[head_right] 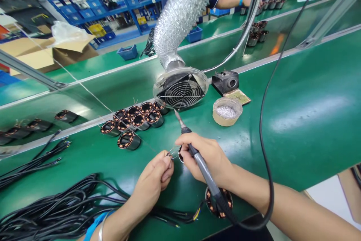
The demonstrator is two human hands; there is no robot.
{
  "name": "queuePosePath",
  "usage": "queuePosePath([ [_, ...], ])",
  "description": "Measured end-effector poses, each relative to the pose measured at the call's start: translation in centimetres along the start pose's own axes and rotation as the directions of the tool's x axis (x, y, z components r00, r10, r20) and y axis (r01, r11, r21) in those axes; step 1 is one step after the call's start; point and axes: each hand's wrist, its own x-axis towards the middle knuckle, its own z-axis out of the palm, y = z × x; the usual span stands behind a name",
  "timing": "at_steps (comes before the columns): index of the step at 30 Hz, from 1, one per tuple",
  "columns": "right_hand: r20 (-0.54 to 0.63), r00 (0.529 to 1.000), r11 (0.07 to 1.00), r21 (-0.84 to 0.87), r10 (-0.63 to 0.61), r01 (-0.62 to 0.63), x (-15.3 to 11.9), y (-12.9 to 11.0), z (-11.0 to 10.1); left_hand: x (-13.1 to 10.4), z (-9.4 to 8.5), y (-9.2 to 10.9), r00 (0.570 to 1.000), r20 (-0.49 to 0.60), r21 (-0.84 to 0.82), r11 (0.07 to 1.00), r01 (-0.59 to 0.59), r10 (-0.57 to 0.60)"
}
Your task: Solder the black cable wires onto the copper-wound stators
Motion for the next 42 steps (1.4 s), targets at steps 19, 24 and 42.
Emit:
queuePosePath([
  [19, -0.024, 1.000, 0.992, 0.123, 0.008, -0.005, 0.0, -1.1, -4.7, -0.3, 1.2, -0.4, 0.992, -0.114, 0.084, 0.996, -0.036, 0.046],
  [24, -0.050, 0.989, 0.957, 0.264, 0.142, -0.124, -0.5, -0.8, -5.1, -0.4, 1.3, -0.1, 0.991, -0.131, 0.098, 0.995, -0.012, 0.025],
  [42, -0.017, 1.000, 0.981, 0.195, 0.020, -0.016, -0.4, -1.9, -4.6, -0.4, 1.3, -0.1, 0.994, -0.105, 0.097, 0.995, -0.026, 0.037],
])
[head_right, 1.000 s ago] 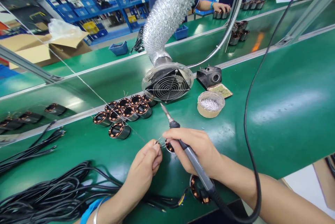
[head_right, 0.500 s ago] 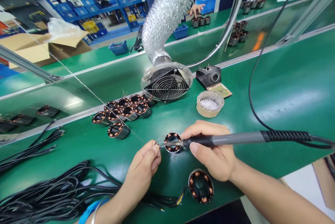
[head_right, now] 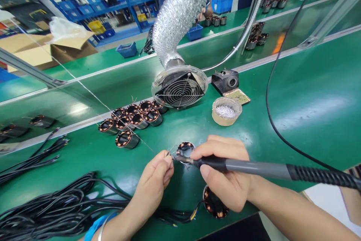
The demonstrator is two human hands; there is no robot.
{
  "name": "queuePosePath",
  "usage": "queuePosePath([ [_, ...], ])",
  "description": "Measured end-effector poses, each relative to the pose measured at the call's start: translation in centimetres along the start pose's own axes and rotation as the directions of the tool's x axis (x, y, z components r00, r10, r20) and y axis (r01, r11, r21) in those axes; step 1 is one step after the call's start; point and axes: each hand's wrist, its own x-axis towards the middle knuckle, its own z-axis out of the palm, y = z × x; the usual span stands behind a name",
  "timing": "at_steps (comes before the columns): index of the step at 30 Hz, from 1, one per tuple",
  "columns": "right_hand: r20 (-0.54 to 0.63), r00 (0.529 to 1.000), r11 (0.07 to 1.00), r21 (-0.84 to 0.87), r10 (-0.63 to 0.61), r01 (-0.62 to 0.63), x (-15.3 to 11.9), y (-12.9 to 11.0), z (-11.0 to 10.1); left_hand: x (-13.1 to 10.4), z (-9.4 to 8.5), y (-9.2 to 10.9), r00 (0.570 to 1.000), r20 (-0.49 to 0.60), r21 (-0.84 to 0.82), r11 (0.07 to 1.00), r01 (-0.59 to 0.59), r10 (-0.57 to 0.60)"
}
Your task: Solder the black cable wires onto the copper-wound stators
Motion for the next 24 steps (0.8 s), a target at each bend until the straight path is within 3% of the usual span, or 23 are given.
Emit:
queuePosePath([
  [10, 0.032, 0.987, 0.984, -0.076, -0.160, 0.162, 0.11, -0.99, 0.54, -0.04, 0.02, -0.01, 1.000, -0.015, 0.015, 1.000, -0.010, 0.010],
  [24, -0.030, 0.990, 0.988, -0.071, -0.136, 0.134, 0.14, -1.02, 0.25, 0.07, 0.05, 0.17, 1.000, -0.025, -0.021, 1.000, 0.002, -0.003],
])
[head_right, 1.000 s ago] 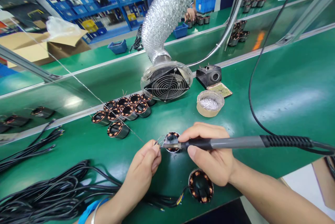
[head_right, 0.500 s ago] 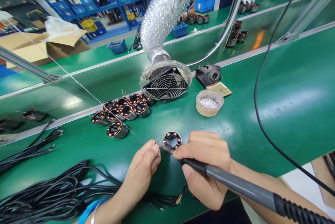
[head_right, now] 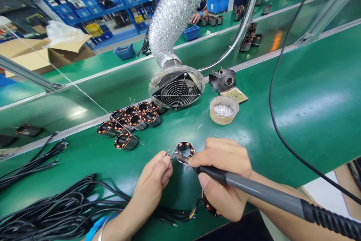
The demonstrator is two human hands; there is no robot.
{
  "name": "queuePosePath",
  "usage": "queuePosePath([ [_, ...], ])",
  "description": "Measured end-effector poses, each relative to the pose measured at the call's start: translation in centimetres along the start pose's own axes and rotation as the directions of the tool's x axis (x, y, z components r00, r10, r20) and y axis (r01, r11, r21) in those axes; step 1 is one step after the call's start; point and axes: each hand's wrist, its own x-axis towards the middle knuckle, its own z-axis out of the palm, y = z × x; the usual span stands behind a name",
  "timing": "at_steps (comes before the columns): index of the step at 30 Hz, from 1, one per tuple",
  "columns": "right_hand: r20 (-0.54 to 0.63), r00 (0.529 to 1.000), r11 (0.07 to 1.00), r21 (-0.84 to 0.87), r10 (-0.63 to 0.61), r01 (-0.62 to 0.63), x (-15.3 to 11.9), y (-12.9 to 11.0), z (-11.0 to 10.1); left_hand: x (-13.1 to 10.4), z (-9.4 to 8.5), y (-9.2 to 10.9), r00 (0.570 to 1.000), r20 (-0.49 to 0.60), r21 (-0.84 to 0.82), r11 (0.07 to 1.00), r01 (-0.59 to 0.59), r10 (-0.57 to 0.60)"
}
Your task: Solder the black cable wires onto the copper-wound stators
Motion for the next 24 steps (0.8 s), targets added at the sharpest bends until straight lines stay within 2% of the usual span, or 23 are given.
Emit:
queuePosePath([
  [4, -0.036, 0.999, 0.999, -0.046, 0.026, -0.027, 0.1, -0.1, -0.6, 0.0, 0.0, 0.0, 1.000, -0.005, -0.015, 1.000, 0.006, -0.006],
  [8, -0.136, 0.991, 0.962, -0.270, -0.013, -0.024, -0.4, 0.8, -2.0, 0.1, 0.1, 0.0, 1.000, -0.001, -0.017, 1.000, 0.011, -0.011],
  [11, -0.217, 0.971, 0.840, -0.542, -0.098, -0.036, -2.1, 2.8, -3.6, 0.1, 0.0, -0.1, 1.000, 0.011, 0.015, 1.000, 0.004, -0.004],
  [14, -0.232, 0.973, 0.691, -0.703, -0.003, -0.166, -4.2, 5.0, -5.4, 0.0, -0.1, -0.3, 1.000, 0.017, 0.033, 0.999, -0.009, 0.008],
  [16, -0.175, 0.982, 0.656, -0.733, 0.073, -0.179, -5.2, 6.1, -6.1, 0.0, -0.1, -0.4, 1.000, 0.017, 0.013, 1.000, -0.004, 0.004],
  [18, -0.114, 0.987, 0.679, -0.716, 0.113, -0.160, -5.3, 6.3, -6.1, 0.1, -0.1, -0.4, 1.000, 0.018, -0.017, 1.000, 0.012, -0.011],
  [20, -0.073, 0.990, 0.758, -0.637, 0.119, -0.138, -4.5, 5.9, -5.1, 0.3, -0.3, -0.3, 0.999, 0.029, -0.040, 0.999, 0.035, -0.034],
  [24, 0.129, 0.991, 0.935, -0.354, 0.041, 0.008, -1.2, 4.2, -1.2, 0.9, -1.4, 0.2, 0.999, 0.036, -0.059, 0.998, 0.032, -0.030],
])
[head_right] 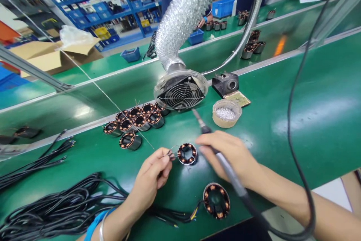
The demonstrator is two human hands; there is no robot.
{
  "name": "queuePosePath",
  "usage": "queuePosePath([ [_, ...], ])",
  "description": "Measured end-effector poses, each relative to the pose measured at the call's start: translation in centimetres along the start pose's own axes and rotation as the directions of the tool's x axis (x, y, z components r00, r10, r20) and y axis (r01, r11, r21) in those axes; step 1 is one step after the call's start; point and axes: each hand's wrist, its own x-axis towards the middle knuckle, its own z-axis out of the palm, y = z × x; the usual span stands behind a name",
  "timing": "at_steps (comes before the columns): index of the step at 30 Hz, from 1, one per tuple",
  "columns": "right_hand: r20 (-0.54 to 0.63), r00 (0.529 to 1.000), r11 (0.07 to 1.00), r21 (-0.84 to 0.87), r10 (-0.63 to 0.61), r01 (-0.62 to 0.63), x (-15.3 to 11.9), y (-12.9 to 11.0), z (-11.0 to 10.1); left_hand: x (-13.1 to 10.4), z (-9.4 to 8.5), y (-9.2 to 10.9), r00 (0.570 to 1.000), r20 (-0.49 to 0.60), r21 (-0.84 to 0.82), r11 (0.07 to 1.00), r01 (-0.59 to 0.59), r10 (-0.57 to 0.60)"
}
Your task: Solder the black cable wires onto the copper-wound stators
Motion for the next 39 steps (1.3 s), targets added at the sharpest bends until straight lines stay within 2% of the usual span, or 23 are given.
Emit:
queuePosePath([
  [2, 0.094, 0.991, 0.992, 0.091, -0.096, 0.087, 1.7, -1.1, 1.6, 0.3, -0.7, 0.3, 0.999, -0.023, 0.021, 0.999, -0.045, 0.046],
  [4, 0.137, 0.980, 0.984, 0.125, -0.146, 0.129, 2.7, -1.5, 3.1, 0.5, -1.3, 0.4, 0.994, -0.030, 0.072, 0.992, -0.100, 0.102],
  [9, 0.099, 0.983, 0.968, 0.214, -0.154, 0.130, 2.8, -1.3, 4.9, 0.9, -1.6, 0.0, 0.991, 0.031, 0.156, 0.979, -0.132, 0.128],
  [15, 0.053, 0.990, 0.964, 0.240, -0.128, 0.112, 2.3, -1.2, 5.1, 1.1, -1.5, -0.2, 0.991, 0.037, 0.135, 0.982, -0.131, 0.127],
  [21, 0.002, 0.990, 0.954, 0.268, -0.142, 0.136, 2.1, -1.0, 5.2, 1.2, -2.6, -0.4, 1.000, -0.008, 0.057, 0.998, 0.007, -0.007],
  [27, 0.011, 0.988, 0.953, 0.266, -0.151, 0.143, 2.0, -1.0, 5.3, 1.5, -2.2, -0.1, 0.998, -0.045, 0.067, 0.997, -0.038, 0.041],
  [35, 0.007, 0.993, 0.954, 0.276, -0.119, 0.113, 2.2, -1.0, 5.1, 1.4, -2.2, 0.2, 0.995, -0.008, 0.136, 0.986, -0.095, 0.097],
  [39, 0.013, 0.993, 0.953, 0.284, -0.116, 0.108, 2.2, -1.0, 5.1, 1.2, -2.4, -0.1, 0.992, 0.049, 0.205, 0.970, -0.127, 0.120],
])
